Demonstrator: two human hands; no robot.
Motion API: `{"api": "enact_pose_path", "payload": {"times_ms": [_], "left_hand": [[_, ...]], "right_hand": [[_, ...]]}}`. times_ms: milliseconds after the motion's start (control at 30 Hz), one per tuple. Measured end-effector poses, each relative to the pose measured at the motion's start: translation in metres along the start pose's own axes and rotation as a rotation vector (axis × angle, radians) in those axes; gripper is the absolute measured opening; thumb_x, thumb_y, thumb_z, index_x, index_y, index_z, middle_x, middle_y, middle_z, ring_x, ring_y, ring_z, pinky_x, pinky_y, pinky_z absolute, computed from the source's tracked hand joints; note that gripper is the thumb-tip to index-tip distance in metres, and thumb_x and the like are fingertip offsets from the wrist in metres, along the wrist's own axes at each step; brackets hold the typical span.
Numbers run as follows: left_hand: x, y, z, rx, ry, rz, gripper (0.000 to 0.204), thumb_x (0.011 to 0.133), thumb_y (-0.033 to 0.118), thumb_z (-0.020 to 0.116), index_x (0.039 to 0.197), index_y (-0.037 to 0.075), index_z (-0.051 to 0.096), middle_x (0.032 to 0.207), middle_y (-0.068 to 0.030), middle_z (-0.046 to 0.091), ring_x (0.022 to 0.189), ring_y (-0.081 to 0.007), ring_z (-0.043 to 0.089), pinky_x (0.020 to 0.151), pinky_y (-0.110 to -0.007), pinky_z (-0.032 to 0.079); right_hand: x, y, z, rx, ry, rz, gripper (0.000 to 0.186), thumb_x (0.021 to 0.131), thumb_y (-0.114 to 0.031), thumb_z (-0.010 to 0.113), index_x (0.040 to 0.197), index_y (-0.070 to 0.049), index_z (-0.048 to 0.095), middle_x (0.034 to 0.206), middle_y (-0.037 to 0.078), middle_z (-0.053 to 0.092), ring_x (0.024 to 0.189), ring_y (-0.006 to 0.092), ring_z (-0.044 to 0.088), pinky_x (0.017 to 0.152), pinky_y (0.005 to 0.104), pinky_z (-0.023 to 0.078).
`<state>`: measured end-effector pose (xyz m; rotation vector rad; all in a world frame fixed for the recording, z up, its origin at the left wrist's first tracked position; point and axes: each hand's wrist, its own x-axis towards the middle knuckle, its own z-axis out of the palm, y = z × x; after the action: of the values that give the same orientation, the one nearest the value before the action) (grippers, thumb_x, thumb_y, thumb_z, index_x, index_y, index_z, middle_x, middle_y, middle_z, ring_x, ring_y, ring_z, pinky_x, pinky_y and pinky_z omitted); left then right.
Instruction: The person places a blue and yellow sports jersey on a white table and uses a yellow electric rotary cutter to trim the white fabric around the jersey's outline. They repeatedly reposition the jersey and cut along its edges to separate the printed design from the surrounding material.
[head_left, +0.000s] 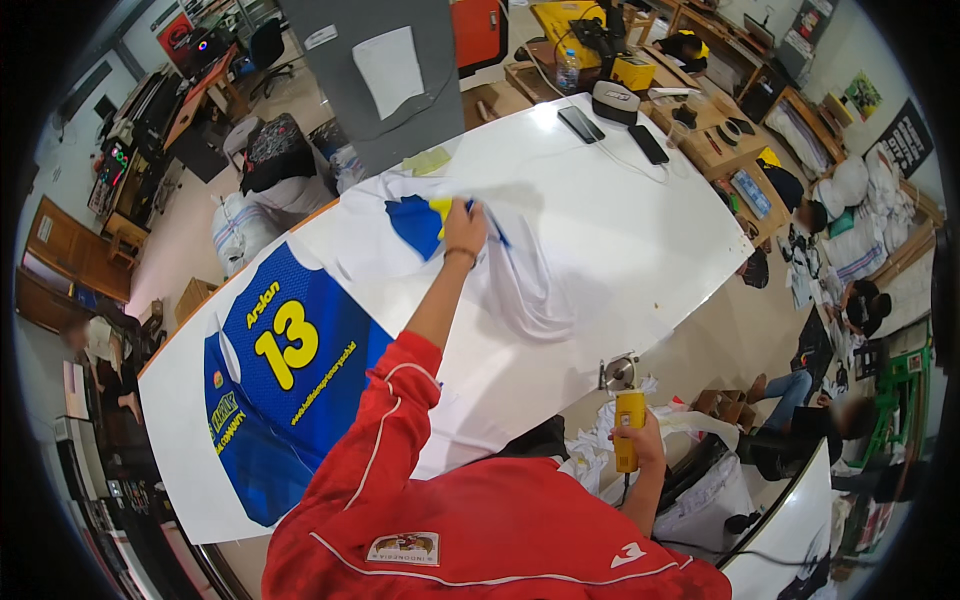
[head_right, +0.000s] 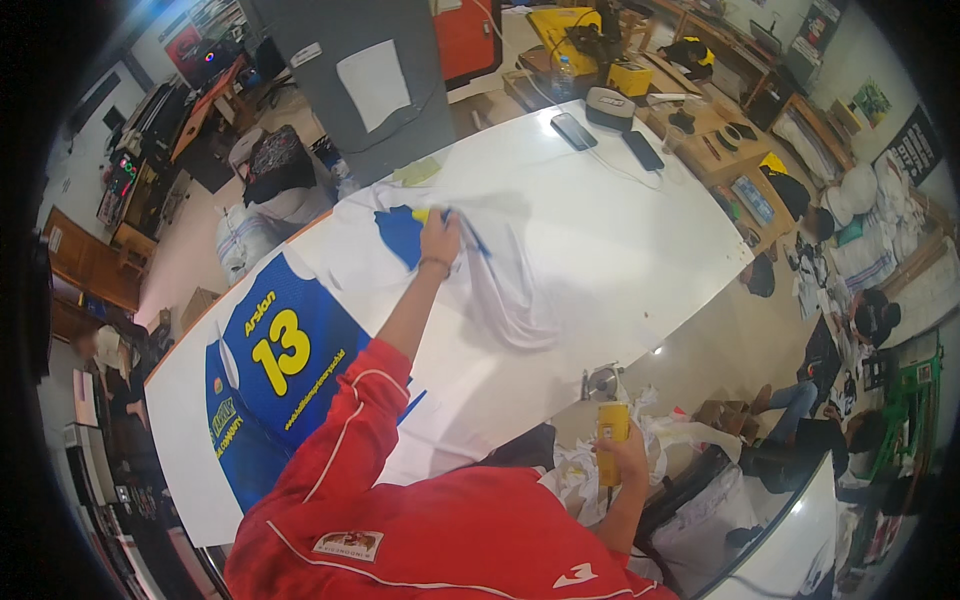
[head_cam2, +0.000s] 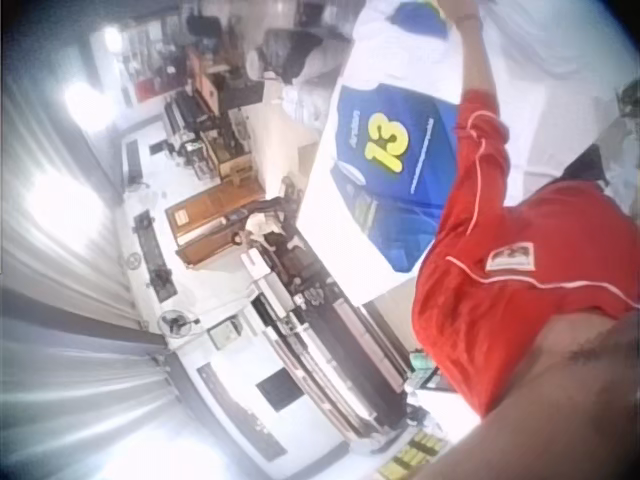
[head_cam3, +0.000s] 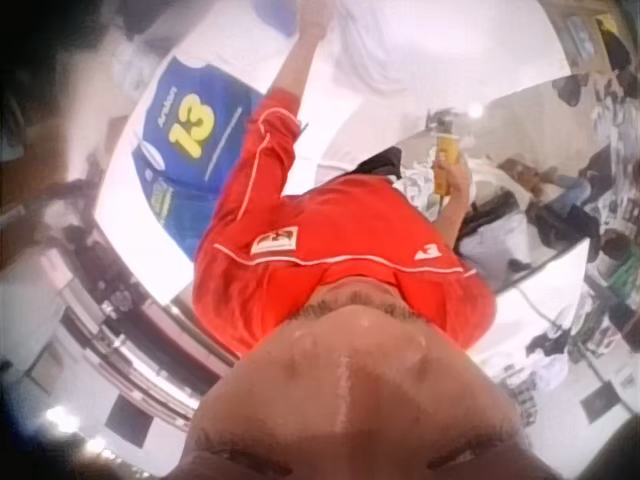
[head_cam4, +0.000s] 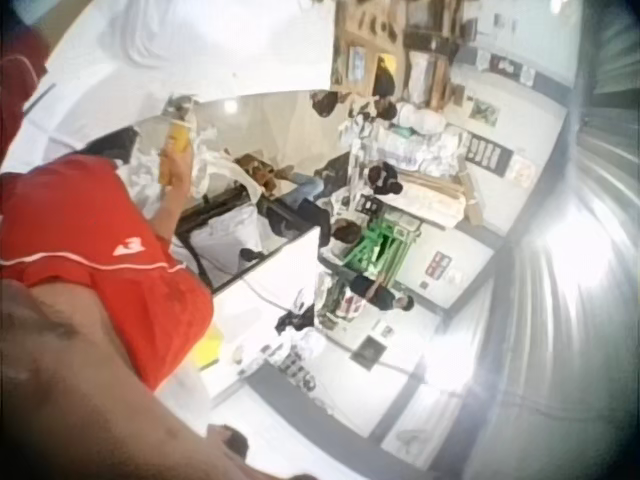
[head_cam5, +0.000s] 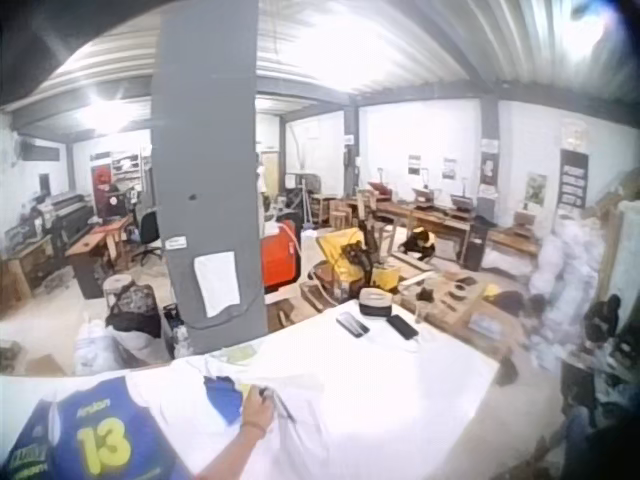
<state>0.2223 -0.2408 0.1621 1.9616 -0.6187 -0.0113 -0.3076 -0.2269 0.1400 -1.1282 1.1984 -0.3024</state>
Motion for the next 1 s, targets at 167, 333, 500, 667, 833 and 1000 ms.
{"api": "enact_pose_path", "payload": {"times_ms": [167, 333, 500, 667, 833, 1000], "left_hand": [[0.069, 0.140, 0.054, -0.190, 0.055, 0.268, 0.027, 0.095, 0.024, 0.065, 0.104, -0.001, 0.063, 0.105, -0.0265, 0.067, 0.104, -0.0464, 0.061, 0.090, -0.051, 0.048], [0.090, 0.254, 0.111, -0.271, -0.155, 0.350, 0.033, 0.096, 0.027, 0.065, 0.113, -0.001, 0.064, 0.110, -0.0232, 0.070, 0.106, -0.0397, 0.067, 0.094, -0.043, 0.051], [0.075, 0.320, 0.128, -0.404, -0.453, 0.366, 0.037, 0.093, 0.028, 0.072, 0.116, 0.000, 0.065, 0.113, -0.0234, 0.070, 0.109, -0.0403, 0.065, 0.096, -0.044, 0.051], [0.025, 0.286, 0.130, -0.189, -0.884, 0.445, 0.052, 0.097, 0.042, 0.072, 0.131, 0.004, 0.065, 0.125, -0.0195, 0.071, 0.112, -0.0297, 0.070, 0.096, -0.036, 0.055], [-0.078, 0.181, 0.173, 0.028, -1.104, 0.550, 0.044, 0.096, 0.044, 0.070, 0.117, 0.006, 0.073, 0.111, -0.0143, 0.076, 0.102, -0.0309, 0.073, 0.094, -0.041, 0.056], [-0.220, 0.135, 0.229, 0.608, -1.417, 0.424, 0.095, 0.090, 0.058, 0.067, 0.162, 0.009, 0.029, 0.168, -0.0268, 0.021, 0.148, -0.0526, 0.031, 0.118, -0.059, 0.035]], "right_hand": [[0.030, -0.018, 0.006, 0.028, -0.172, -0.044, 0.057, 0.070, 0.003, 0.078, 0.122, 0.001, 0.057, 0.094, 0.012, 0.067, 0.075, 0.0261, 0.072, 0.070, 0.0374, 0.062], [0.068, -0.034, 0.014, -0.139, -0.234, -0.066, 0.063, 0.068, -0.012, 0.083, 0.126, 0.001, 0.060, 0.105, 0.012, 0.070, 0.096, 0.0241, 0.070, 0.084, 0.0358, 0.057], [0.091, -0.077, 0.034, -0.454, -0.347, -0.109, 0.066, 0.069, -0.022, 0.086, 0.125, 0.001, 0.062, 0.109, 0.016, 0.071, 0.101, 0.0277, 0.069, 0.090, 0.0381, 0.055], [0.124, -0.062, 0.048, -0.603, -0.424, -0.195, 0.064, 0.069, -0.024, 0.086, 0.122, 0.002, 0.063, 0.107, 0.019, 0.072, 0.100, 0.0308, 0.070, 0.088, 0.0396, 0.055], [0.150, -0.057, 0.072, -0.427, -0.513, 0.037, 0.064, 0.069, -0.025, 0.086, 0.122, 0.002, 0.063, 0.112, 0.017, 0.073, 0.101, 0.0326, 0.070, 0.088, 0.0404, 0.055], [0.188, 0.014, 0.086, -0.152, -0.415, -0.333, 0.059, 0.071, -0.022, 0.085, 0.121, 0.001, 0.064, 0.107, 0.017, 0.073, 0.096, 0.0312, 0.071, 0.086, 0.0426, 0.057]]}}
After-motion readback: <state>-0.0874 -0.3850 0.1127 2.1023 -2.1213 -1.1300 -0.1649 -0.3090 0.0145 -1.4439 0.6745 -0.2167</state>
